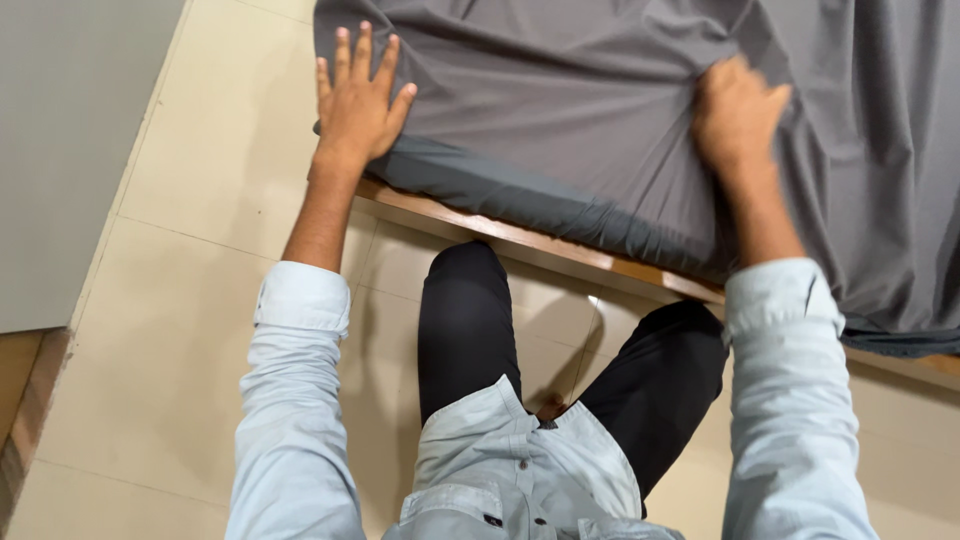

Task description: The person unfolds a fitted bedsheet over a mattress, stretches and tucks its elastic edges around the mattress, and smooths the surface by hand.

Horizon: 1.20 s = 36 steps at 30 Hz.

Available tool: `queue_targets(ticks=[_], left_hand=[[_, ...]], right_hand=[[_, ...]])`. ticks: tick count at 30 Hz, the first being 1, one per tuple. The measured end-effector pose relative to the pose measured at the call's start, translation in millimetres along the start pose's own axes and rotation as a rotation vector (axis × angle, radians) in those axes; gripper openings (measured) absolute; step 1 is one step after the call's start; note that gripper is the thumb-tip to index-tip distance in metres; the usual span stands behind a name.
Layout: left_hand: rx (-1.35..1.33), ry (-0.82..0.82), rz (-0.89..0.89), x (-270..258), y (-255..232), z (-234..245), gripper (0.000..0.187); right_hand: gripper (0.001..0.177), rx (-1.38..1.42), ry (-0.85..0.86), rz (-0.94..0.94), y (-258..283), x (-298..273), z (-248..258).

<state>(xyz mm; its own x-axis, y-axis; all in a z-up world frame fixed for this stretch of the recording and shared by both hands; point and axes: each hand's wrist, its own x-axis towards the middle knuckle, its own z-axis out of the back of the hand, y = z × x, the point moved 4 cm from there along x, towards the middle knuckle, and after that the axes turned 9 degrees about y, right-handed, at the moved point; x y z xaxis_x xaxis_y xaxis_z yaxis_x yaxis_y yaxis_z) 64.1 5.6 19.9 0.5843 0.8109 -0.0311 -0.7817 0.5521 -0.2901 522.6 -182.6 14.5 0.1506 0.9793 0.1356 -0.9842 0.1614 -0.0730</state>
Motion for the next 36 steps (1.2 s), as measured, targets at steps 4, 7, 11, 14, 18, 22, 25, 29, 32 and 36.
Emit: queue_targets(ticks=[4,7,11,14,18,22,25,29,32,36], left_hand=[[0.035,0.069,0.052,-1.7,0.9,2.9,0.070],[0.035,0.079,0.070,0.2,-2.3,11.6,0.074],[0.174,-0.002,0.107,5.1,-23.5,22.8,0.076],[0.425,-0.206,0.099,25.0,-45.9,28.4,0.074],[0.263,-0.322,-0.158,70.3,-61.6,5.9,0.062],[0.226,-0.333,-0.169,105.2,-53.7,-19.4,0.036],[0.219,-0.344,-0.179,113.7,-48.5,-30.7,0.027],[0.221,-0.408,-0.217,108.7,-56.0,-27.9,0.036],[0.088,-0.311,-0.196,107.8,-58.1,-26.8,0.047],[0.092,-0.301,-0.289,107.2,-63.8,-19.2,0.060]], right_hand=[[0.020,0.134,-0.022,-0.036,-10.7,7.5,-17.9],[0.029,0.498,-0.011,-0.051,-26.3,2.4,-7.9],[0.041,0.445,0.006,-0.256,-50.2,-14.3,5.2],[0.040,0.101,-0.159,0.002,-40.6,-17.9,-2.2],[0.021,0.066,0.018,-0.021,-51.2,-11.0,-40.5],[0.019,-0.483,-0.079,-0.064,-81.2,6.8,-49.2],[0.035,-0.325,-0.023,-0.239,-137.7,4.7,-48.2],[0.024,0.045,-0.134,-0.222,-160.4,-22.6,-35.7],[0.038,0.165,-0.138,-0.191,-144.1,-46.9,-20.2],[0.021,0.135,-0.007,-0.126,-135.1,-48.0,-31.5]])
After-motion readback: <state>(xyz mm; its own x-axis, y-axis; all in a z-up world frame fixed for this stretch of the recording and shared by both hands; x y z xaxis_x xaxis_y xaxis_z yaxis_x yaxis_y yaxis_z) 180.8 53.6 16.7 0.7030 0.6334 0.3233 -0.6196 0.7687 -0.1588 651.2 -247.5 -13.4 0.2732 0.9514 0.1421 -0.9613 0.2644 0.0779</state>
